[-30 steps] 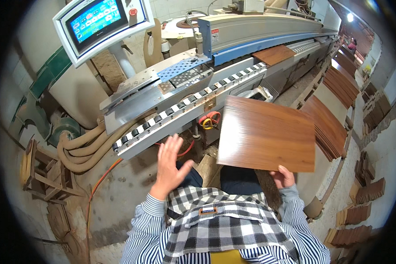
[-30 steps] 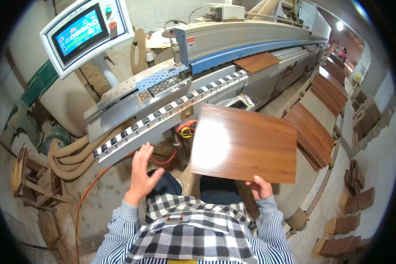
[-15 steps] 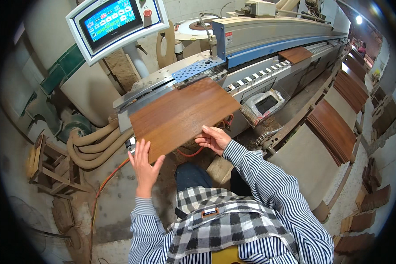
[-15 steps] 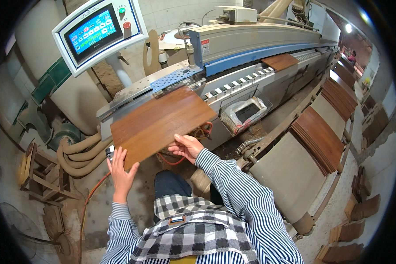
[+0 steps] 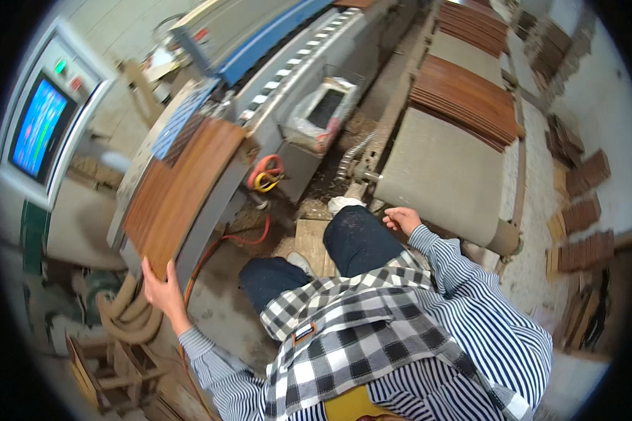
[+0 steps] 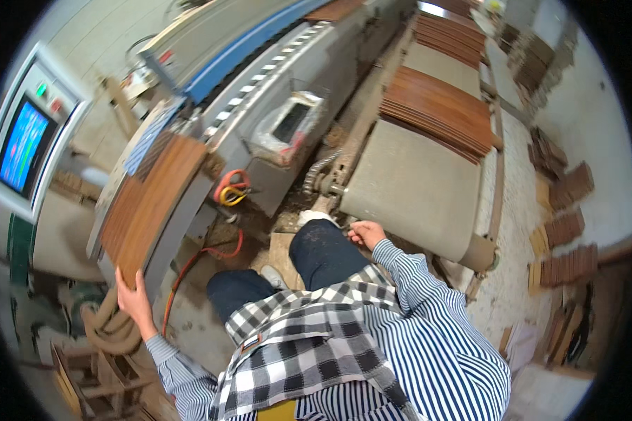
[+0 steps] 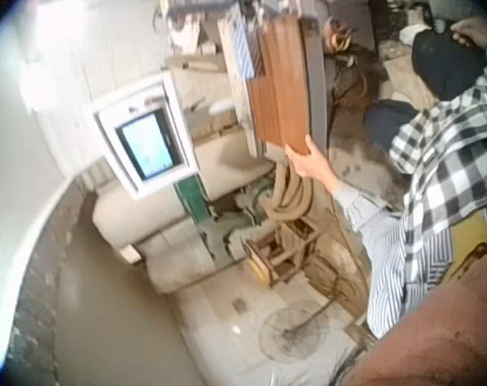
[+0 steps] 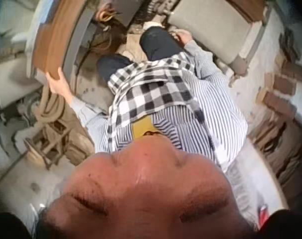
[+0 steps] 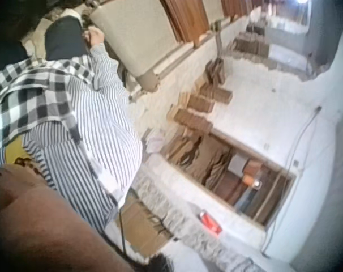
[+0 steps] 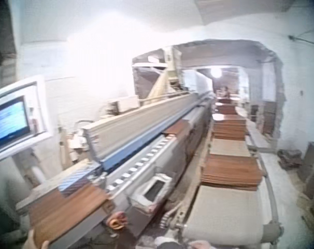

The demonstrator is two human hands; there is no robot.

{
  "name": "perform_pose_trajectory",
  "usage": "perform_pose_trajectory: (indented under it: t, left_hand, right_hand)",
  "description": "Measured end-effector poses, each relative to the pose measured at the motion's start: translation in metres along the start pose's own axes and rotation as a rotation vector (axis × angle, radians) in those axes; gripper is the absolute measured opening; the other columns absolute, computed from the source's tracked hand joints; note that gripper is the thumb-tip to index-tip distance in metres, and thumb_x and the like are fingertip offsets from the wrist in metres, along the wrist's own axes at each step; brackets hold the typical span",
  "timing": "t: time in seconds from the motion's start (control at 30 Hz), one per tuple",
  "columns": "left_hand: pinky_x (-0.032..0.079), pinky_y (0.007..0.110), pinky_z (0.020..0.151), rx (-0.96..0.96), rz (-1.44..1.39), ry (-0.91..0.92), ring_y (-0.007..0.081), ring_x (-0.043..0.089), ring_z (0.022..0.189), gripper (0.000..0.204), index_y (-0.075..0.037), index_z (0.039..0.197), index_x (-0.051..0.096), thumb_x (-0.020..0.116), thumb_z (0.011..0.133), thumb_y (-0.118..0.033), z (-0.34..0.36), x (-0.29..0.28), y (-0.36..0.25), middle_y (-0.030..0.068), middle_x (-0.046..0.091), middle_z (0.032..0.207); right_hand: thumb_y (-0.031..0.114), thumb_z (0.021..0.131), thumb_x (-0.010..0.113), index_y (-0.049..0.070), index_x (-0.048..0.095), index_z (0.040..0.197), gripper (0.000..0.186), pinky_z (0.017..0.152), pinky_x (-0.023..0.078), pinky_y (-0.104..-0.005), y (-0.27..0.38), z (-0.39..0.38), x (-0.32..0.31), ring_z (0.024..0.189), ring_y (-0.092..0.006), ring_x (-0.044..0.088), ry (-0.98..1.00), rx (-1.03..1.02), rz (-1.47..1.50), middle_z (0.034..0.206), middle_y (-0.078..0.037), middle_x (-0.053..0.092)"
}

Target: The person repeatedly feeds rectangular wooden boards into a planer machine, retrieves them from the output side, and stacks them. The person handles each board one at a time, placing them on the input conveyor and collecting the processed boards on a nearby surface.

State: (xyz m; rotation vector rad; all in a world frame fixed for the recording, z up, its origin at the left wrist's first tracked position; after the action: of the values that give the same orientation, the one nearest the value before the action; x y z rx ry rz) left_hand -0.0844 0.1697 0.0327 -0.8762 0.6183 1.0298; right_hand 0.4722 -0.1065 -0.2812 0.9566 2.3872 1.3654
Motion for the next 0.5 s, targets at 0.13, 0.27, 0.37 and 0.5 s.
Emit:
perform_pose_trajectory:
  t: [0.13, 0.27, 0.37, 0.5]
  left_hand:
    - [0.037, 0.044, 0.103, -0.048, -0.105, 0.091, 0.0348, 0.05, 0.123, 0.058, -0.008, 0.143, 0.043, 0.06, 0.094, -0.033, -0.001, -0.002, -0.005, 0.0181, 0.05, 0.139]
    - [0.036, 0.041, 0.109, -0.173, -0.453, 0.175, 0.0311, 0.04, 0.134, 0.052, -0.01, 0.148, 0.036, 0.042, 0.103, -0.037, 0.004, 0.01, 0.01, 0.0166, 0.038, 0.149]
    - [0.032, 0.041, 0.112, -0.262, -0.421, 0.126, 0.0316, 0.035, 0.139, 0.061, -0.01, 0.149, 0.033, 0.037, 0.102, -0.05, 0.007, 0.01, 0.034, 0.0163, 0.032, 0.153]
    - [0.024, 0.039, 0.116, -0.302, -0.305, 0.154, 0.0283, 0.032, 0.14, 0.067, -0.007, 0.149, 0.033, 0.035, 0.101, -0.054, 0.026, 0.011, 0.086, 0.0139, 0.031, 0.154]
  right_hand:
    - [0.022, 0.099, 0.055, 0.004, 0.063, 0.118, 0.028, 0.066, 0.054, -0.0246, 0.001, -0.03, -0.036, 0.077, -0.0125, 0.066, -0.042, -0.04, 0.063, 0.1, -0.01, 0.071]
    - [0.017, 0.096, 0.057, -0.001, 0.061, 0.118, 0.028, 0.063, 0.054, -0.0252, 0.119, -0.024, -0.067, 0.074, -0.0125, 0.063, -0.03, -0.344, 0.085, 0.099, -0.011, 0.07]
    - [0.01, 0.092, 0.056, -0.002, 0.063, 0.115, 0.026, 0.067, 0.053, -0.0252, 0.211, 0.008, -0.132, 0.075, -0.0138, 0.064, -0.199, -0.539, -0.022, 0.095, -0.01, 0.07]
    - [0.021, 0.087, 0.06, 0.003, 0.07, 0.106, 0.028, 0.088, 0.052, -0.0338, 0.326, 0.038, -0.215, 0.099, -0.027, 0.068, -0.747, -0.814, -0.716, 0.104, -0.014, 0.071]
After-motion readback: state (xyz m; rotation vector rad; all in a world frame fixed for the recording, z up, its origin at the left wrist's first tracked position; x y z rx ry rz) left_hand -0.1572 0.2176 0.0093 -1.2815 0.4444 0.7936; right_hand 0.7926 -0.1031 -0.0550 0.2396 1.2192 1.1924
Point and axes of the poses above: each hand's wrist, its own z-axis towards the middle knuckle, its own x-axis out of the palm, y = z × x, the point moved 8 cm from there along z, towards the middle knuckle
